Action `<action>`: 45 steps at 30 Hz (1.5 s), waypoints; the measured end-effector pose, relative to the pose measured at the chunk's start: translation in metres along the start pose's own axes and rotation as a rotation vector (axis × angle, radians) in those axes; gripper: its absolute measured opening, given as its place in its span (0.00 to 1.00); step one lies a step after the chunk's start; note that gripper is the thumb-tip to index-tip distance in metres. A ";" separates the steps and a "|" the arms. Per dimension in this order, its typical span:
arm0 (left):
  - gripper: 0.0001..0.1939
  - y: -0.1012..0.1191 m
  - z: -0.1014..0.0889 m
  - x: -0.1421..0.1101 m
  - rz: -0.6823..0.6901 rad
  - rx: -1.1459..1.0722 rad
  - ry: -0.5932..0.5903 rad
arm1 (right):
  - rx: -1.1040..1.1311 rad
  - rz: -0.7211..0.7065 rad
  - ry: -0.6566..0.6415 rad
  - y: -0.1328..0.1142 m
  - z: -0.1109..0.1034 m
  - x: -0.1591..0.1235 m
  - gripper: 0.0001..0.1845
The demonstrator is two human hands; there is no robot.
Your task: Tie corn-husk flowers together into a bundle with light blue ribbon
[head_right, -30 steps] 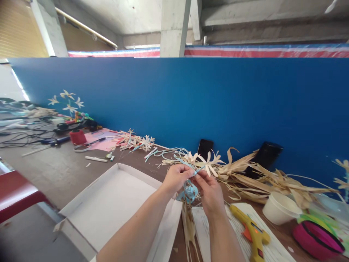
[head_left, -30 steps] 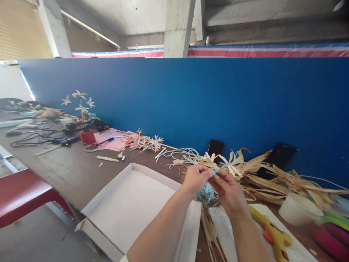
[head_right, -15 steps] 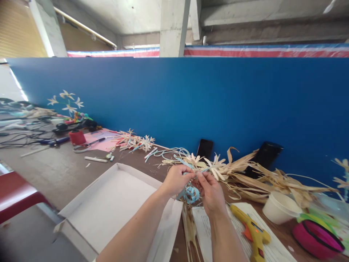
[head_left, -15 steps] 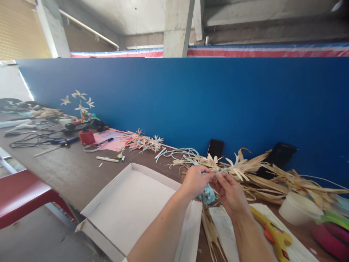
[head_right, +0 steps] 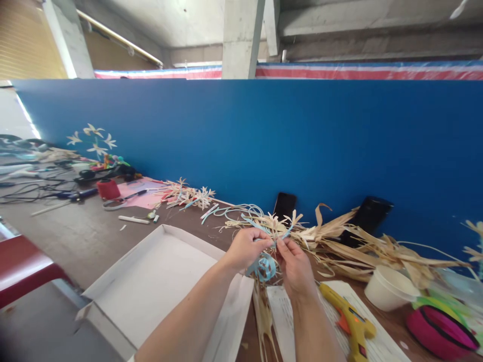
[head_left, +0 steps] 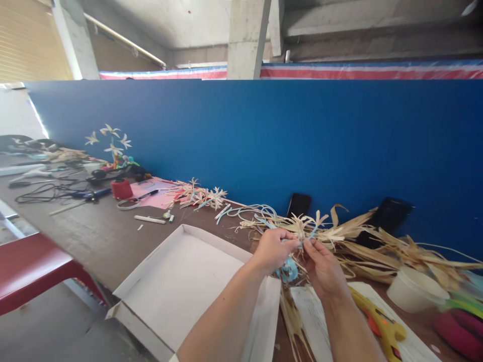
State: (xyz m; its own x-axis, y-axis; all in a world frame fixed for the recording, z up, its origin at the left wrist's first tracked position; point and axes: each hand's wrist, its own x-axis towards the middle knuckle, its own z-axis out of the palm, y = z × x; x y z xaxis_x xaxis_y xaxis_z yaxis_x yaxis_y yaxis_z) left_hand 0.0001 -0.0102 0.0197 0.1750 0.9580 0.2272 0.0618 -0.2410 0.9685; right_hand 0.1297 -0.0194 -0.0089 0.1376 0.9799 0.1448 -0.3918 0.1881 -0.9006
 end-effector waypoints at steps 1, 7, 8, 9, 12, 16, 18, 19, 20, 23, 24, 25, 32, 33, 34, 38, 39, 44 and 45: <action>0.07 0.001 0.000 -0.001 -0.016 -0.019 -0.007 | -0.009 0.003 -0.012 0.000 0.000 0.000 0.14; 0.09 0.001 -0.002 -0.001 -0.053 -0.112 -0.068 | -0.008 0.019 -0.082 -0.002 -0.004 -0.001 0.11; 0.09 0.000 -0.002 -0.001 -0.054 -0.108 -0.068 | -0.012 0.019 -0.085 -0.002 -0.004 -0.002 0.11; 0.09 -0.001 -0.002 0.000 -0.053 -0.093 -0.062 | -0.016 0.019 -0.083 -0.002 -0.005 -0.002 0.11; 0.08 -0.004 -0.003 0.002 -0.033 -0.018 -0.029 | -0.009 0.025 -0.054 -0.003 -0.005 -0.002 0.11; 0.08 -0.005 -0.004 0.004 -0.035 0.050 -0.004 | 0.010 0.040 -0.018 -0.003 -0.004 -0.001 0.12; 0.09 -0.005 -0.005 0.004 -0.038 0.056 -0.005 | 0.006 0.036 -0.012 -0.002 -0.005 -0.001 0.11; 0.09 -0.005 -0.006 0.005 -0.038 0.055 -0.009 | 0.004 0.031 -0.012 -0.002 -0.005 -0.001 0.11; 0.09 -0.005 -0.006 0.005 -0.038 0.053 -0.012 | 0.004 0.025 -0.016 -0.001 -0.006 -0.001 0.11; 0.11 -0.008 -0.007 0.006 -0.053 0.017 -0.036 | 0.026 0.025 -0.035 -0.001 -0.006 -0.001 0.10; 0.11 -0.009 -0.008 0.007 -0.058 -0.008 -0.049 | 0.039 0.029 -0.038 -0.001 -0.005 -0.001 0.10; 0.11 -0.010 -0.008 0.007 -0.058 -0.038 -0.062 | 0.053 0.034 -0.037 -0.001 -0.005 -0.001 0.10; 0.14 -0.016 -0.003 0.008 -0.157 -0.193 -0.103 | 0.145 0.063 -0.046 0.003 -0.005 0.001 0.08; 0.15 -0.018 -0.001 0.008 -0.171 -0.220 -0.110 | 0.146 0.066 -0.038 0.004 -0.005 0.002 0.08; 0.17 -0.019 0.000 0.008 -0.183 -0.247 -0.124 | 0.140 0.068 -0.031 0.004 -0.005 0.002 0.09; 0.21 -0.025 0.000 0.010 -0.226 -0.315 -0.202 | 0.106 0.064 -0.017 0.004 -0.004 0.002 0.10; 0.21 -0.026 0.000 0.010 -0.238 -0.326 -0.218 | 0.107 0.069 -0.025 0.004 -0.003 0.001 0.09; 0.21 -0.024 -0.006 0.010 -0.315 -0.401 -0.293 | 0.132 0.130 -0.074 0.001 -0.001 -0.002 0.09; 0.21 -0.022 -0.007 0.009 -0.324 -0.414 -0.303 | 0.134 0.139 -0.078 0.001 -0.001 -0.002 0.09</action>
State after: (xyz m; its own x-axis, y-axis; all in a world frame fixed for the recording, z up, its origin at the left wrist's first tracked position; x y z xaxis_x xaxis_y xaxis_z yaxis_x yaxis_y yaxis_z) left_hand -0.0070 0.0050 0.0008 0.4868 0.8710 -0.0656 -0.2181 0.1939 0.9565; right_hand 0.1298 -0.0216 -0.0108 0.0047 0.9983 0.0585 -0.5200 0.0524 -0.8526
